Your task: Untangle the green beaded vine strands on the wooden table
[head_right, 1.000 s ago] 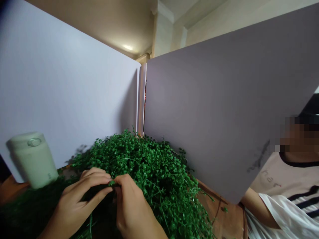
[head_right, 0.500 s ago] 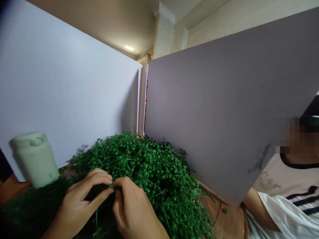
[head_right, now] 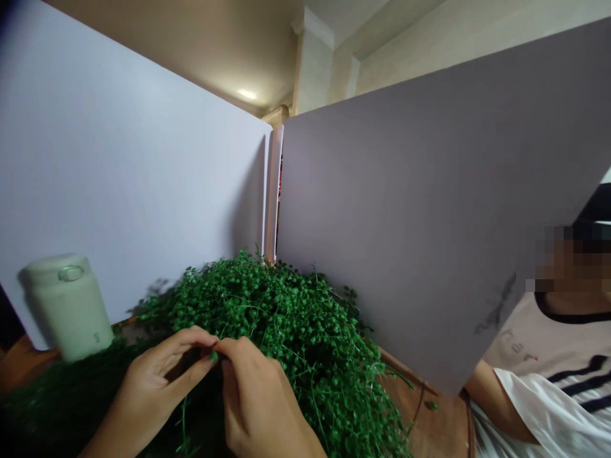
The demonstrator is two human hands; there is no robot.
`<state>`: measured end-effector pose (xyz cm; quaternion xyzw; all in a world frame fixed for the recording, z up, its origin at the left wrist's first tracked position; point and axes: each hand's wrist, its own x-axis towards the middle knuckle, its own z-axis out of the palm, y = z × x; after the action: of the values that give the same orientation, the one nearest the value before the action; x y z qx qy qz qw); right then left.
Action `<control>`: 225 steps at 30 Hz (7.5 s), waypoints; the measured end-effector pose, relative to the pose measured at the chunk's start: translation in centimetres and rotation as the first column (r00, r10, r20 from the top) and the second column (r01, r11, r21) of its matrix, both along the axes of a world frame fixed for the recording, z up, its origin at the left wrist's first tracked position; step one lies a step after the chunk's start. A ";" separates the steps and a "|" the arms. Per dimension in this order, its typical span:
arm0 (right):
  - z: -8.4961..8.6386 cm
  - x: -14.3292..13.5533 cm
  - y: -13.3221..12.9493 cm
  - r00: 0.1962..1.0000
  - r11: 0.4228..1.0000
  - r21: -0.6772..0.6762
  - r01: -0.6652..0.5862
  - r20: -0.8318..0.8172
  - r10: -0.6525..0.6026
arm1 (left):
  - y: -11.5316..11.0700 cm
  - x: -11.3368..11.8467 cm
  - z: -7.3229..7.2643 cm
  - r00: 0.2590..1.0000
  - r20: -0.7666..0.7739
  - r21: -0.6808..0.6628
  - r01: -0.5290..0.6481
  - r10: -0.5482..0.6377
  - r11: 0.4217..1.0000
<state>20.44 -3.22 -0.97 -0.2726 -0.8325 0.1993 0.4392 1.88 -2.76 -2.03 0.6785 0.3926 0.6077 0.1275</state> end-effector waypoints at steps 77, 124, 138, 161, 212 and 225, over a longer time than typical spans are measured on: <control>-1.0 -0.4 0.6 0.966 0.950 0.286 0.123 0.184 -0.180 | -0.9 0.4 0.5 0.920 -0.352 0.111 0.224 -0.173 0.968; -0.4 0.0 1.0 0.991 0.994 0.032 -0.102 -0.083 0.104 | -0.5 -1.0 0.8 0.896 -0.431 0.448 0.106 0.111 0.888; -0.9 0.3 0.9 0.975 0.984 -0.051 -0.170 -0.152 0.161 | -0.6 -0.9 1.2 0.911 -0.404 0.381 0.089 0.079 0.920; -0.9 -0.1 1.5 0.993 0.982 0.175 0.070 0.081 -0.085 | -0.4 -0.4 0.9 0.925 -0.338 0.429 -0.012 0.173 0.903; -0.2 -0.2 0.2 0.928 0.980 0.120 0.161 0.318 -0.192 | -0.4 0.1 0.7 0.977 -0.208 0.234 0.103 -0.054 0.967; -0.7 -0.1 0.5 0.829 0.907 0.382 0.177 0.438 -0.347 | 0.1 0.0 0.6 0.959 -0.284 0.284 0.067 0.018 0.957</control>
<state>20.38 -2.76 -1.63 -0.3514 -0.8921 -0.0808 0.2724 1.89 -2.67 -1.42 0.7748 0.3048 0.5534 -0.0236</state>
